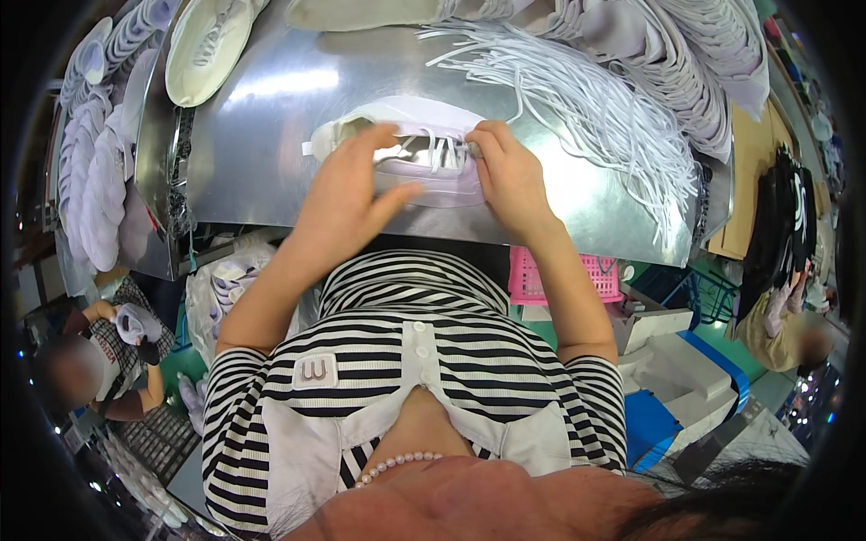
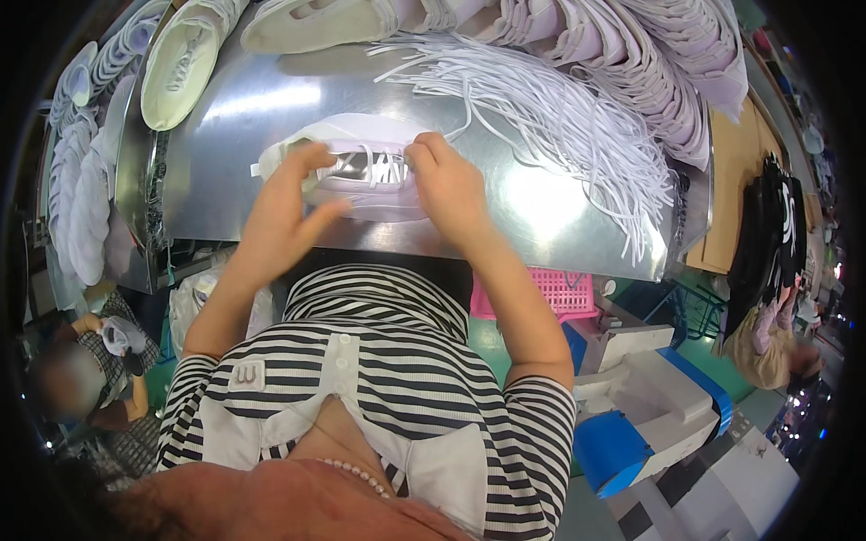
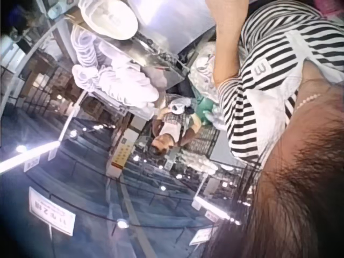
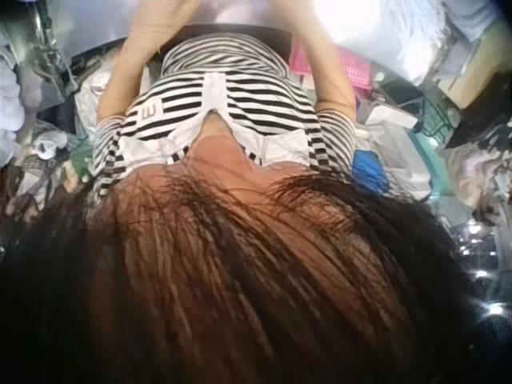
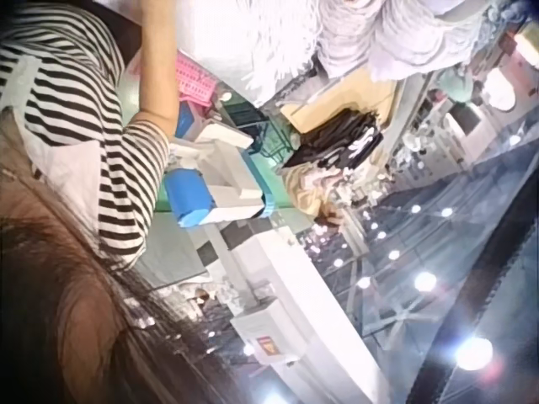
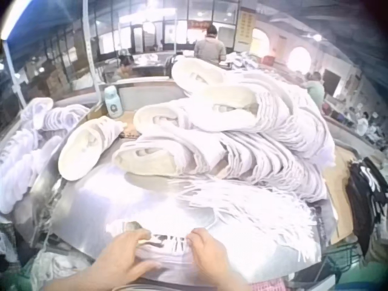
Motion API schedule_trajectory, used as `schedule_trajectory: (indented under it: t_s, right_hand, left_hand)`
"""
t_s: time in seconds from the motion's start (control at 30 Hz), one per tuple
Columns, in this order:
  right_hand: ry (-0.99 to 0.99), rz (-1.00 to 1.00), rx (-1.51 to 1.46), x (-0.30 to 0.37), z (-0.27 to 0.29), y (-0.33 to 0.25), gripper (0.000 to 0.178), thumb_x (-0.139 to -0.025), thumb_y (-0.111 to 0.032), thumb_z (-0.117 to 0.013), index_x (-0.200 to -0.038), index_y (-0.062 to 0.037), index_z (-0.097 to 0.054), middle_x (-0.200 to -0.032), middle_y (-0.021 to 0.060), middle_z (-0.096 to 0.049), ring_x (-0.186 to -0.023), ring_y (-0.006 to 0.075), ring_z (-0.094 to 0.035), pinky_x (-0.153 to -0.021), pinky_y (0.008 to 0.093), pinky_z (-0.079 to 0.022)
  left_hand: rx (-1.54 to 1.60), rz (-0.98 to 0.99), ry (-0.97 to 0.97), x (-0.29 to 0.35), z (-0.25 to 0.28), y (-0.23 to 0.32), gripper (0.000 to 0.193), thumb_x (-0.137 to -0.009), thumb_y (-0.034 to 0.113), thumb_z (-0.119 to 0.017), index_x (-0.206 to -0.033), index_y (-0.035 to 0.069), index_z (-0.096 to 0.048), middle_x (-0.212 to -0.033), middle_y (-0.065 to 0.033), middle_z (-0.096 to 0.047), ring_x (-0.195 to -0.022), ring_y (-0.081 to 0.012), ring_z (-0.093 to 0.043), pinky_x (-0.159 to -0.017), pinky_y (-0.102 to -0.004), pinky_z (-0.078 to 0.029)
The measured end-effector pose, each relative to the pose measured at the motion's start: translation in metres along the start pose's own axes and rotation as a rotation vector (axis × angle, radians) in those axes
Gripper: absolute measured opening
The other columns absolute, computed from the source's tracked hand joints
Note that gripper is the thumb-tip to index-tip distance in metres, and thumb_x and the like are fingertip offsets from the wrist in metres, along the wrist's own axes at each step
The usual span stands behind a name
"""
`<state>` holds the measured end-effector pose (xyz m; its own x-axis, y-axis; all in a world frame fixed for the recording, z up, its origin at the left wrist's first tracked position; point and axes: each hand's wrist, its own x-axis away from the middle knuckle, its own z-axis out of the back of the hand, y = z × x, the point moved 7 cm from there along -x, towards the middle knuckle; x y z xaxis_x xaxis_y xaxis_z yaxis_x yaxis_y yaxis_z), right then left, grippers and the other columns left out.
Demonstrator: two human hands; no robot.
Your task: The person laces white shoes by hand, threading white shoelaces through the eyelets of multiple shoes on a metal table. The person handles each shoe one at a time, pulling the laces through and arranging them.
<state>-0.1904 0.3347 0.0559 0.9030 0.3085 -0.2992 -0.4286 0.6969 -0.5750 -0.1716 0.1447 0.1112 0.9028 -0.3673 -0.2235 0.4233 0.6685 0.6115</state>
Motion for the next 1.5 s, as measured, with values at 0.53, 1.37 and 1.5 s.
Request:
schedule_trajectory:
  t_s: [0.53,1.37,1.5]
  right_hand:
    - [-0.276,-0.601,-0.515,0.097,-0.001,-0.022,0.029,-0.09,-0.015,-0.07,-0.117,-0.0049,-0.069,-0.091,0.0105,-0.073,-0.075,0.0144,-0.066,-0.071,0.0285,-0.052]
    - [-0.128,-0.628,-0.966,0.053,-0.047,-0.002,0.017,-0.092,-0.013,-0.066,-0.104,-0.0024,-0.069,-0.089,0.0023,-0.069,-0.082,0.0101,-0.061,-0.075,0.0268,-0.049]
    - [0.258,-0.516,-0.902,0.009,-0.039,0.021,0.013,-0.088,-0.01,-0.071,-0.1,-0.004,-0.072,-0.08,0.0003,-0.069,-0.069,0.0048,-0.057,-0.063,0.0222,-0.046]
  left_hand:
    - [0.03,-0.075,-0.073,-0.027,-0.042,-0.018,0.023,-0.08,0.02,-0.074,-0.098,0.007,-0.07,-0.095,-0.0108,-0.069,-0.088,-0.0327,-0.065,-0.077,-0.041,-0.051]
    - [0.182,0.057,-0.229,-0.031,-0.058,-0.069,0.026,-0.087,0.022,-0.069,-0.104,0.003,-0.071,-0.099,-0.0148,-0.072,-0.092,-0.0299,-0.068,-0.083,-0.0372,-0.051]
    - [0.2,0.134,-0.372,-0.046,-0.062,-0.07,0.029,-0.089,0.024,-0.066,-0.111,0.005,-0.069,-0.101,-0.0146,-0.071,-0.093,-0.0299,-0.068,-0.083,-0.0369,-0.051]
